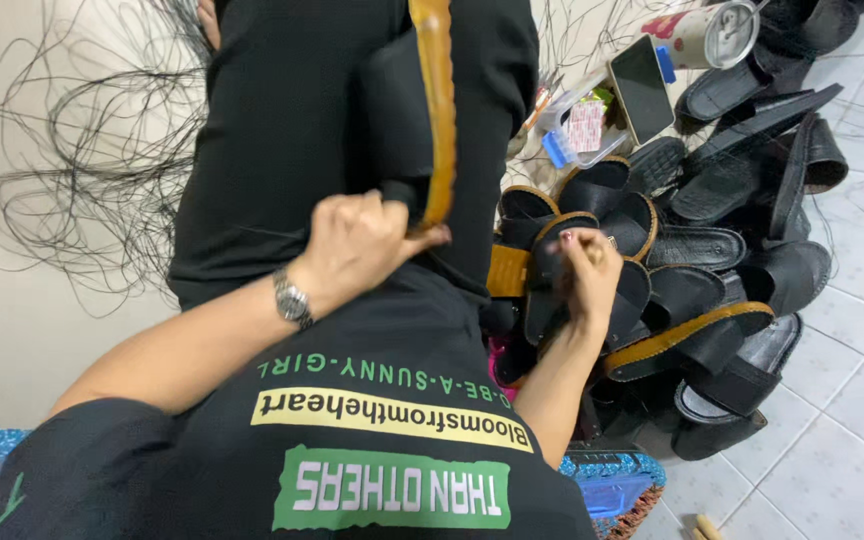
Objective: The person sits on the floor and sews a black sandal using a needle and thread. They repeatedly push the needle through the sandal strap and pull the thread to secure it. A pile of other sandals is visible nearby.
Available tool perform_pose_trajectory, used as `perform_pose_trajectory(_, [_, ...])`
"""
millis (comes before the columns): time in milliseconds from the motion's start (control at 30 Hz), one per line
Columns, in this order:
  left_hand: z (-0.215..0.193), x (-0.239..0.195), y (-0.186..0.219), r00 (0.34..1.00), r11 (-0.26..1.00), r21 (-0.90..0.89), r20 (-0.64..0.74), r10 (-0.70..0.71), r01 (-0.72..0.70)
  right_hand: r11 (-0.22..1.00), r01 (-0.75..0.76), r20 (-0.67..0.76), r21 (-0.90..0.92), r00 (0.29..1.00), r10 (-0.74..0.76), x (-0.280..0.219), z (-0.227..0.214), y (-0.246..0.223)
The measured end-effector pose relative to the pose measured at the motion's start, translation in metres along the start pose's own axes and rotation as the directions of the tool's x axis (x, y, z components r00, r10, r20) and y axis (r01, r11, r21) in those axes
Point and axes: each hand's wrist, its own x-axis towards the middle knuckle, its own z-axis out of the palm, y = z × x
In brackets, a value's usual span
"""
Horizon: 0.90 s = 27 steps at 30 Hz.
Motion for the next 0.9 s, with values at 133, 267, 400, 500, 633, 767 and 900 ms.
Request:
perform_pose_trajectory(133, [0.007, -0.005, -0.016, 0.992, 0.991, 0.074, -0.059, -0.11, 0.115, 0.361, -0.175, -0.212, -0.916, 0.975, -0.065, 0.0, -0.015, -0.015])
perform_pose_trajectory(267, [-0.001, -0.007, -0.017, 0.986, 0.987, 0.04, -0.069, -0.152, 0.155, 0.695, 0.39, 0.239, -0.604, 0.92, -0.309, -0.025, 0.124, -0.101])
perform_pose_trajectory(400, [-0.003, -0.008, -0.018, 0.987, 0.987, 0.038, -0.049, -0.155, 0.157, 0.661, 0.585, 0.461, -0.469, 0.801, -0.382, -0.035, 0.183, -0.091])
perform_pose_trajectory(500, [-0.009, -0.004, -0.017, 0.988, 0.988, 0.034, -0.04, -0.15, 0.152, 0.136, 0.653, 0.481, -0.745, 0.667, -0.57, -0.006, 0.144, -0.059])
perform_pose_trajectory(633, [0.003, -0.007, -0.001, 0.995, 0.993, 0.07, -0.033, -0.096, 0.098, 0.305, 0.378, 0.105, -0.874, 0.76, -0.641, 0.02, 0.044, -0.042])
perform_pose_trajectory(767, [0.009, -0.02, 0.011, 1.0, 0.998, 0.058, -0.017, 0.004, -0.003, 0.525, 0.246, -0.142, -0.815, 0.793, -0.592, 0.028, 0.025, -0.051])
perform_pose_trajectory(900, [-0.001, -0.028, -0.001, 0.982, 0.981, 0.101, 0.073, -0.175, 0.167, 0.28, 0.094, -0.206, -0.955, 0.469, -0.859, 0.027, -0.066, -0.04])
